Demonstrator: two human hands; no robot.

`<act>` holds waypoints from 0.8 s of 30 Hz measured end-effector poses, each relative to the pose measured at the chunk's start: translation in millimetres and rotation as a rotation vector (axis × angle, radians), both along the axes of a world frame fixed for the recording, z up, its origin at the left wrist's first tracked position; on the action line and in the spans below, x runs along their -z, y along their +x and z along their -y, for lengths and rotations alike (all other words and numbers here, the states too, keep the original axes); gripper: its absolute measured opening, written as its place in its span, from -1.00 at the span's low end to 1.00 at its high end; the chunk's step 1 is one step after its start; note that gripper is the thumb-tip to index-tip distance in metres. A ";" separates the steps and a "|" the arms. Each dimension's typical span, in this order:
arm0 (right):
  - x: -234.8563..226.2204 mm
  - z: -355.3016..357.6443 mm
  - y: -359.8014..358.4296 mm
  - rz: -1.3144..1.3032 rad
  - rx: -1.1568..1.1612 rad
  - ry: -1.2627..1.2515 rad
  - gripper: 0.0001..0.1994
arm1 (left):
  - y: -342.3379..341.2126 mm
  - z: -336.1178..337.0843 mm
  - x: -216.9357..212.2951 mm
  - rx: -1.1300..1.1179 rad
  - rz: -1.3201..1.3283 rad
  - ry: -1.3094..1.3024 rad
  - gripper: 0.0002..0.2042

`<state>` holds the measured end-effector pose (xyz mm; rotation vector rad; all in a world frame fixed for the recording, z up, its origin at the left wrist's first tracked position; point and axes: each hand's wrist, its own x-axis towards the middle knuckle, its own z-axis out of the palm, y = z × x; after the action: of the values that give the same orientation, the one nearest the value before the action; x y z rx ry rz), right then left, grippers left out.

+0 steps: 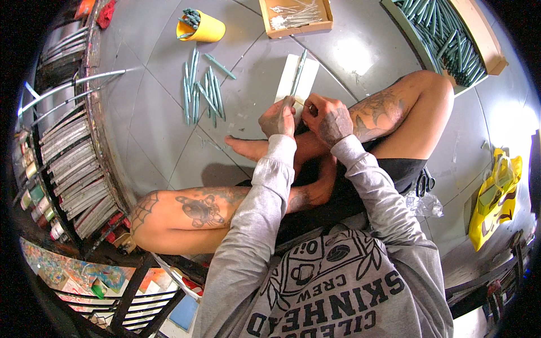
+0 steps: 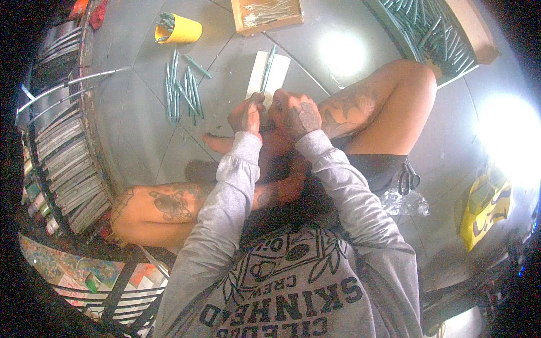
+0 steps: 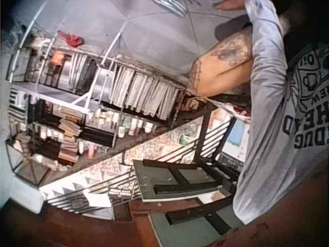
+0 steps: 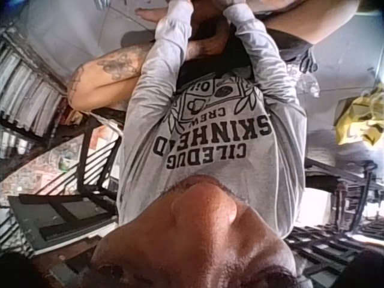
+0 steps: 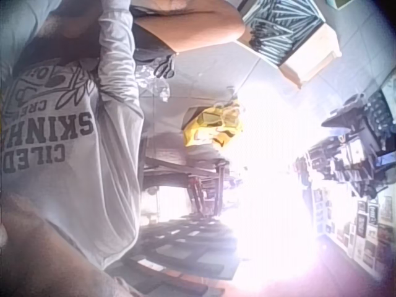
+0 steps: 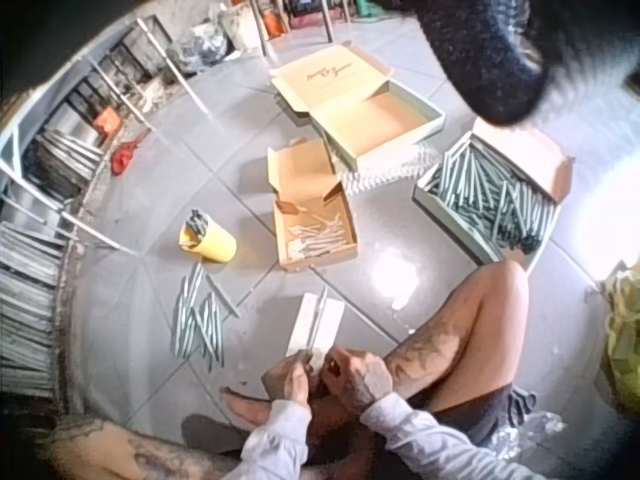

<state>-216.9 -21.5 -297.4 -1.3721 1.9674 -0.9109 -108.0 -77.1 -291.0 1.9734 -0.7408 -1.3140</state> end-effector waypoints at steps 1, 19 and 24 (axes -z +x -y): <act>-0.5 0.0 0.3 -0.007 -0.003 0.012 -0.85 | 1.0 -0.7 1.7 -0.015 -0.031 -0.017 -0.80; 0.8 1.3 0.4 -0.013 -0.005 0.028 -0.85 | -6.3 -0.8 -15.9 -0.005 -0.047 -0.014 -0.82; -1.8 2.2 0.4 -0.026 -0.010 0.045 -0.84 | -5.8 -0.6 -15.2 -0.008 -0.068 -0.027 -0.82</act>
<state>-216.6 -23.7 -295.5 -1.3735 1.9869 -0.8436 -113.8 -76.5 -275.8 1.8994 -0.7142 -1.3529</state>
